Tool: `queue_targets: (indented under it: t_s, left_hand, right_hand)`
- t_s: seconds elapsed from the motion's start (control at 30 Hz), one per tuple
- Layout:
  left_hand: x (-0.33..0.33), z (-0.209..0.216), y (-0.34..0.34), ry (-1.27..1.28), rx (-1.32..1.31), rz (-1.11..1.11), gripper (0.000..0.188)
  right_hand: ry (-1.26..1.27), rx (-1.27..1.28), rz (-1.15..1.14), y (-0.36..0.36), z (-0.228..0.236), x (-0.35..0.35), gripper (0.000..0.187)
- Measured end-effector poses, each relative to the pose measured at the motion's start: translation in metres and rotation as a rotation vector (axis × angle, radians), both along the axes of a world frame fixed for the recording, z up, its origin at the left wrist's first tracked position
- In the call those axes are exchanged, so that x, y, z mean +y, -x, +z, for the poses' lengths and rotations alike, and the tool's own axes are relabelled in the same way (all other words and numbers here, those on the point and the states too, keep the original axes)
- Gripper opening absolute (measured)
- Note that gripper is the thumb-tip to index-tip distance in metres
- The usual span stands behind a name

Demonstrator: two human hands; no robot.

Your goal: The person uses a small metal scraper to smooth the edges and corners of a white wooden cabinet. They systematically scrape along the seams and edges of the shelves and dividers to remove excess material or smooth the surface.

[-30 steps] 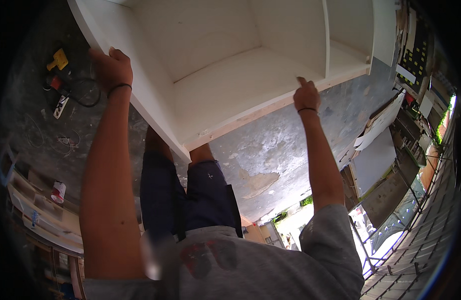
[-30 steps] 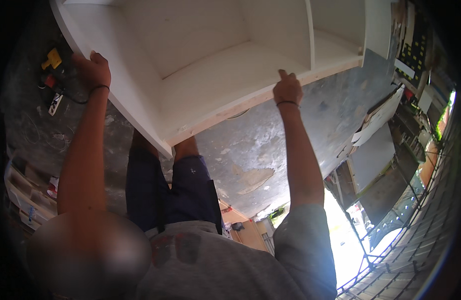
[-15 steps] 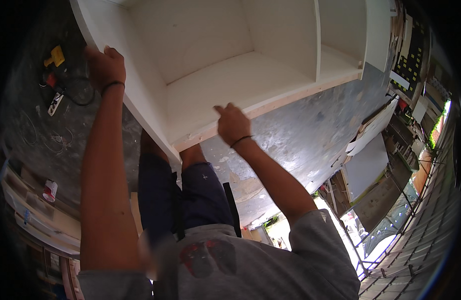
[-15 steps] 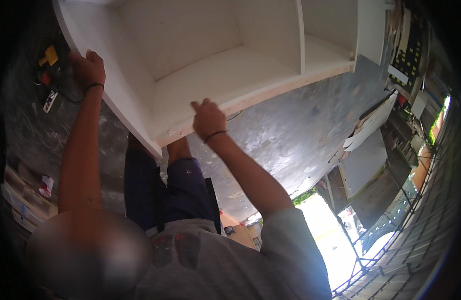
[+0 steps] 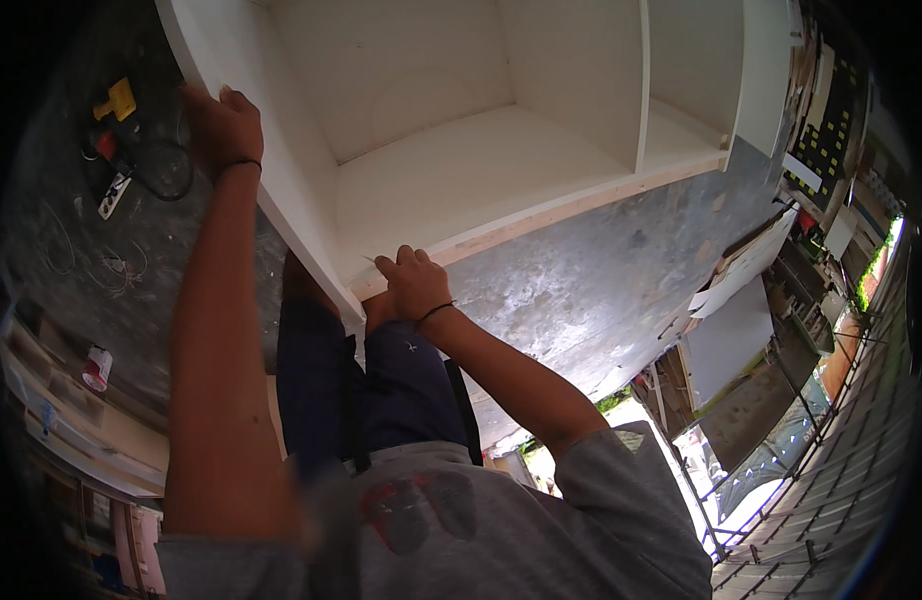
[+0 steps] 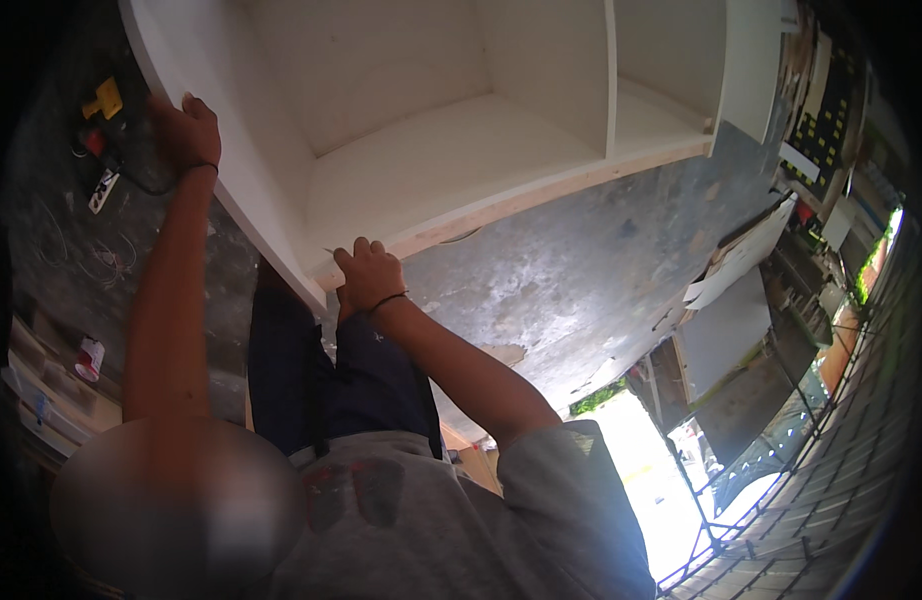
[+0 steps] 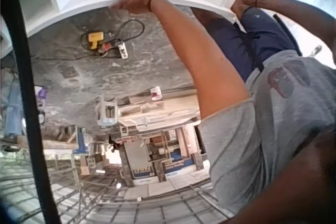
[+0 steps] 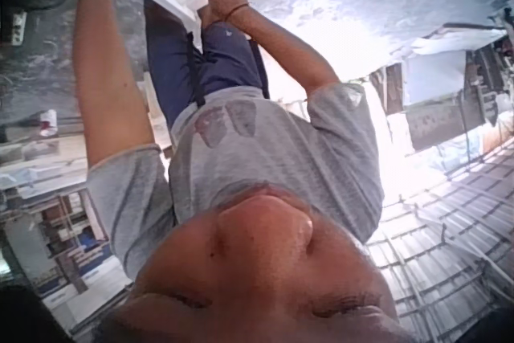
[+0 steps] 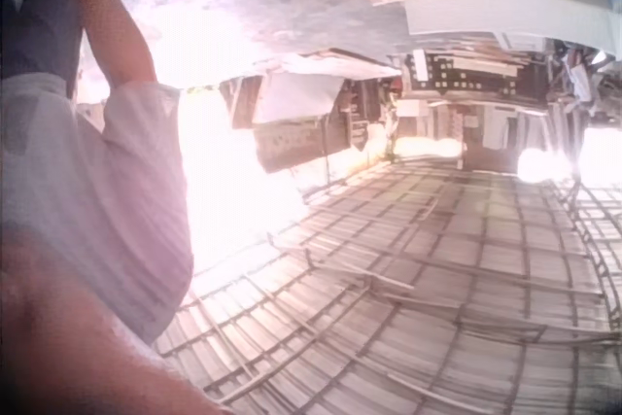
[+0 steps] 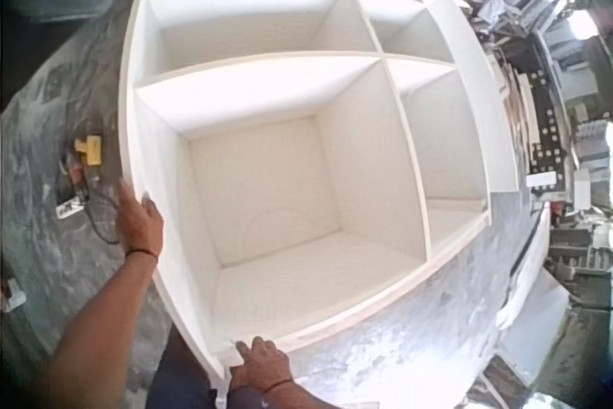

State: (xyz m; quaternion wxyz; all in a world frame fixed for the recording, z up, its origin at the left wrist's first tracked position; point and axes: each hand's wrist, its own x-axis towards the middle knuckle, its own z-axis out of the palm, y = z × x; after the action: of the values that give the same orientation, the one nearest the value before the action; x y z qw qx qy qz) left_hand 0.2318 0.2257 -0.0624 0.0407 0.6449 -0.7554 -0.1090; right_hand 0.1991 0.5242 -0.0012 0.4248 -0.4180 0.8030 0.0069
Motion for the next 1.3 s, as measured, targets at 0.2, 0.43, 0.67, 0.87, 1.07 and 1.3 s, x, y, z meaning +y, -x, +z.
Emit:
queue_targets:
  t_s: [0.2,0.43,0.67,0.87,1.07,1.3]
  left_hand:
    - [0.003,0.013,0.014,-0.117,-0.007,0.052,0.038]
    - [0.001,0.012,0.011,-0.11,-0.042,0.057,0.035]
    - [-0.004,0.006,0.003,-0.088,-0.005,0.065,0.036]
    - [-0.001,0.015,0.016,-0.171,0.042,0.082,0.039]
    - [-0.002,0.008,0.006,-0.098,0.033,0.066,0.033]
    - [0.001,0.011,0.015,-0.127,0.061,0.074,0.034]
  right_hand:
    - [-0.384,0.588,-0.144,0.26,-0.007,0.072,0.035]
    - [-0.242,0.41,-0.004,0.151,-0.012,0.059,0.029]
    - [-0.278,0.118,-0.095,0.131,-0.008,0.015,0.035]
    - [-0.613,0.441,0.022,0.259,0.003,0.064,0.036]
    - [-0.38,-0.081,0.039,0.061,0.008,-0.014,0.035]
    - [-0.683,0.391,-0.105,0.303,0.015,0.064,0.037]
